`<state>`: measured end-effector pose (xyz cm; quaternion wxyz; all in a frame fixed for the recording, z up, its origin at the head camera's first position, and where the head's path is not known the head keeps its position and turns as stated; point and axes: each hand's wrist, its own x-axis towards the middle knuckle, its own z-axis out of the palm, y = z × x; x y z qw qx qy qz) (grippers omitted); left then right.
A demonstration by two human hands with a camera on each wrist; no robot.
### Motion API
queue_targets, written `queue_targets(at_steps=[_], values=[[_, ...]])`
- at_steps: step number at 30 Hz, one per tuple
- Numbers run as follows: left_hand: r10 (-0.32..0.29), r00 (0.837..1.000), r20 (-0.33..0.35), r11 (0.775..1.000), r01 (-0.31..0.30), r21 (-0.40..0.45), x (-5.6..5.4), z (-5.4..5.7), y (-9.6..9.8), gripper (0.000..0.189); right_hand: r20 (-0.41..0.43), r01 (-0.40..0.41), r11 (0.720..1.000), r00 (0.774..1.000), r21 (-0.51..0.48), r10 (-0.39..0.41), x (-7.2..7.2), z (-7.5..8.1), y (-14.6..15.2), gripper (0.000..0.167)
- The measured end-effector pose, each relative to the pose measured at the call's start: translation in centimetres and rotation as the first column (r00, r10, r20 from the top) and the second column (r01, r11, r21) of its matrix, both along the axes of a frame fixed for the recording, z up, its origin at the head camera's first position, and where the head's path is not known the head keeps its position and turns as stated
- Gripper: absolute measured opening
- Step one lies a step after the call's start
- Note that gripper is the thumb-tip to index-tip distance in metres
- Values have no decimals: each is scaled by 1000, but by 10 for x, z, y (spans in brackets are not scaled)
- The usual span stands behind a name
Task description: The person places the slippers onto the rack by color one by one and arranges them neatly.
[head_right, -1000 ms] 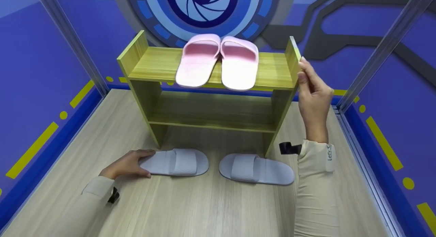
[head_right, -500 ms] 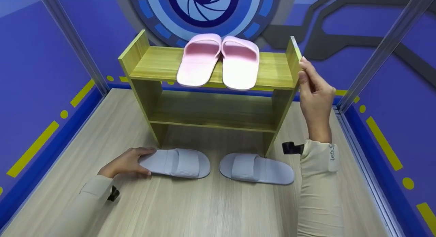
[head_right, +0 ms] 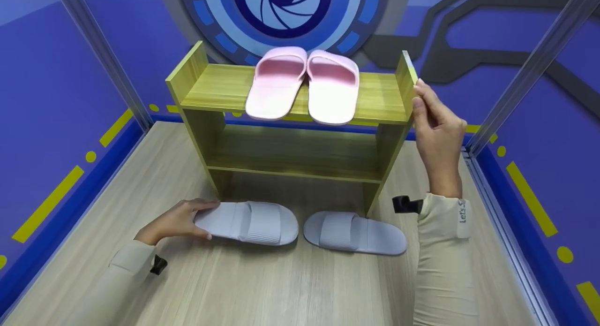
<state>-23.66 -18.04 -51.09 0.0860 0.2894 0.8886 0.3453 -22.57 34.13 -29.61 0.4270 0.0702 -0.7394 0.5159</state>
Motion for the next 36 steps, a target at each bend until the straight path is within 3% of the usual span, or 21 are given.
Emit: queue_targets(at_steps=[15,30,36], values=[[-50,997,-61,999,50,9,3,22,8,85,-23,-42,998,999,-45,41,3,1,-1,24],[-48,998,-32,998,49,27,6,38,12,89,-2,-24,999,1000,-37,24,2,2,-3,25],[-74,992,-101,996,78,39,5,44,16,87,-19,-32,999,999,-34,31,-1,0,-1,25]])
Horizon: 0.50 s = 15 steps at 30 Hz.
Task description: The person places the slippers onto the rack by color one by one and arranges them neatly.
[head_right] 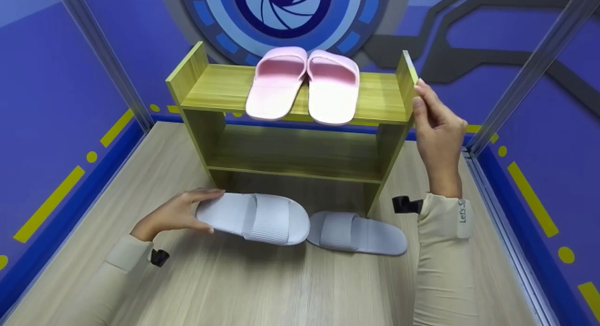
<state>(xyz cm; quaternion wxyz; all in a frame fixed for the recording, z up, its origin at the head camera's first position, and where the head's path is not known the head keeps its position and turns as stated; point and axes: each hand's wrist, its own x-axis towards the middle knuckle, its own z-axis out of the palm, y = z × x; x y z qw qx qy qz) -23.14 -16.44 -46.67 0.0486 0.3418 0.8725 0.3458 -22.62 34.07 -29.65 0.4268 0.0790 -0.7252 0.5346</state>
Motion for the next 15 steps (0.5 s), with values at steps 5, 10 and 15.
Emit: queue_targets(at_steps=[5,10,15], values=[[-7,999,-42,1000,7,8,-1,2,2,88,-6,-19,1000,1000,-19,19,1,0,-1,25],[-4,999,-45,1000,4,4,-2,1,2,88,1,-16,1000,1000,-21,16,2,1,-2,25],[-1,999,-45,1000,1,8,-1,2,3,87,11,9,1000,1000,-5,-9,1,0,-1,26]])
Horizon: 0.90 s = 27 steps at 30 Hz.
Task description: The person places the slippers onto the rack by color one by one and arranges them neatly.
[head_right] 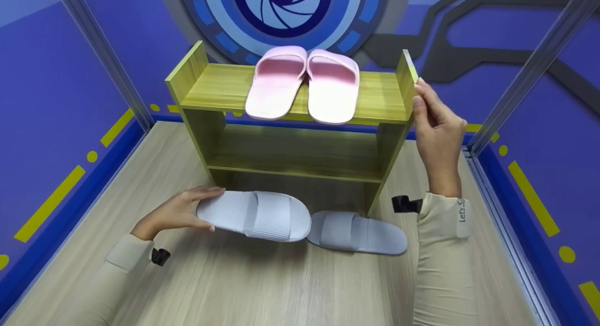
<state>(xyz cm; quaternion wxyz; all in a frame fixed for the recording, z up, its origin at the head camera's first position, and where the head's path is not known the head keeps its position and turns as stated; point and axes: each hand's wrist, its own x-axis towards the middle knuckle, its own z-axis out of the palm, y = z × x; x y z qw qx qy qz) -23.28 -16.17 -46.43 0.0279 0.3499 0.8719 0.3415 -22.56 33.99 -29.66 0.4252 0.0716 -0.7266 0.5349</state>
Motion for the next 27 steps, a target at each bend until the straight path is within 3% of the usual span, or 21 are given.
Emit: queue_targets(at_steps=[17,27], values=[[41,999,-10,995,-40,89,2,6,9,86,12,7,1000,1000,2,-7,1,0,-1,27],[115,992,-60,987,-107,121,9,10,22,87,13,20,1000,1000,9,-20,-1,-2,1,27]])
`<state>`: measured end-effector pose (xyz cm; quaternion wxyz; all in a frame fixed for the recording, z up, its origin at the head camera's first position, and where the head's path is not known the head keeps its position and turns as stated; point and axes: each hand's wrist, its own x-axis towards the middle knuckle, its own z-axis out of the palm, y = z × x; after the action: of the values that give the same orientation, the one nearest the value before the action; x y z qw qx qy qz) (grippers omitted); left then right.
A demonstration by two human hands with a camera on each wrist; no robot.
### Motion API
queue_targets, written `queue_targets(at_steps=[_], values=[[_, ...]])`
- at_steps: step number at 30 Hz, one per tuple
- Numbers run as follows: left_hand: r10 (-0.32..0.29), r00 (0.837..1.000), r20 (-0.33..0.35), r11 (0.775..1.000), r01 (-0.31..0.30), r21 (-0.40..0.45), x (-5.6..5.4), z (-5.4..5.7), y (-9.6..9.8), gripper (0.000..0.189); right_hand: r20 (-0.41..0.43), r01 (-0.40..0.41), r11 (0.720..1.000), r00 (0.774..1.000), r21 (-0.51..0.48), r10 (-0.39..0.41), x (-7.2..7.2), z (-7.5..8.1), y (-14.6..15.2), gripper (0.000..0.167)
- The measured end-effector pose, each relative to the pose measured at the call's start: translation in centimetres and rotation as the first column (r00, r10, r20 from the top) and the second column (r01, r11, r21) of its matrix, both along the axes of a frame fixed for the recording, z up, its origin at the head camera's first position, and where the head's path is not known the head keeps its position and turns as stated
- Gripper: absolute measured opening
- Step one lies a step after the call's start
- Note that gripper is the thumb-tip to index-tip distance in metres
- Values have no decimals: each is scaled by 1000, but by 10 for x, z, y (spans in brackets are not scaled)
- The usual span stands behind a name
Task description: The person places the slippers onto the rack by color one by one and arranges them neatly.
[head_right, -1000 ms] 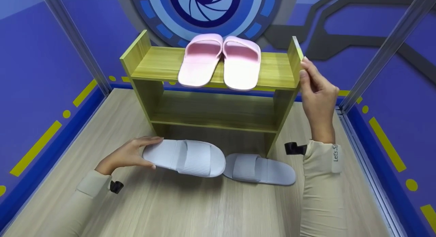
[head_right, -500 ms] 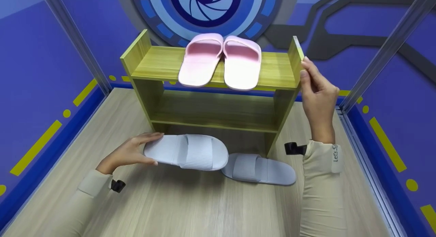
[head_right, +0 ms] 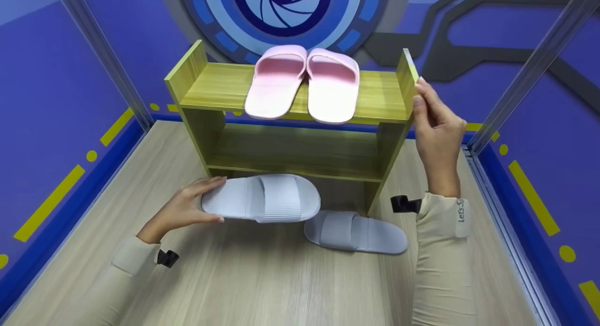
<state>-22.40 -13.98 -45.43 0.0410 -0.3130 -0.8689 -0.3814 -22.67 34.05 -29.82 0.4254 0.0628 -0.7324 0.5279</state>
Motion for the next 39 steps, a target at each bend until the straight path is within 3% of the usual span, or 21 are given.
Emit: queue_targets(at_steps=[8,14,19,23,28,39], values=[[59,998,-30,998,-58,31,2,0,6,87,-2,2,1000,1000,-8,-2,0,0,1,27],[86,992,-90,989,-74,126,0,-1,14,87,-14,0,1000,1000,-11,-1,1,-1,0,26],[142,983,-117,975,-119,188,0,-3,23,87,-31,1,1000,1000,-18,-2,1,-1,-2,25],[209,968,-141,958,-174,228,0,-6,32,88,-58,18,1000,998,23,-16,-1,-3,-1,24],[286,937,-199,933,-226,279,0,-10,44,88,-50,-12,1000,999,-23,11,-1,-3,0,25],[375,903,-209,896,-296,330,-3,-8,68,84,-41,-33,997,999,-70,31,4,3,-8,25]])
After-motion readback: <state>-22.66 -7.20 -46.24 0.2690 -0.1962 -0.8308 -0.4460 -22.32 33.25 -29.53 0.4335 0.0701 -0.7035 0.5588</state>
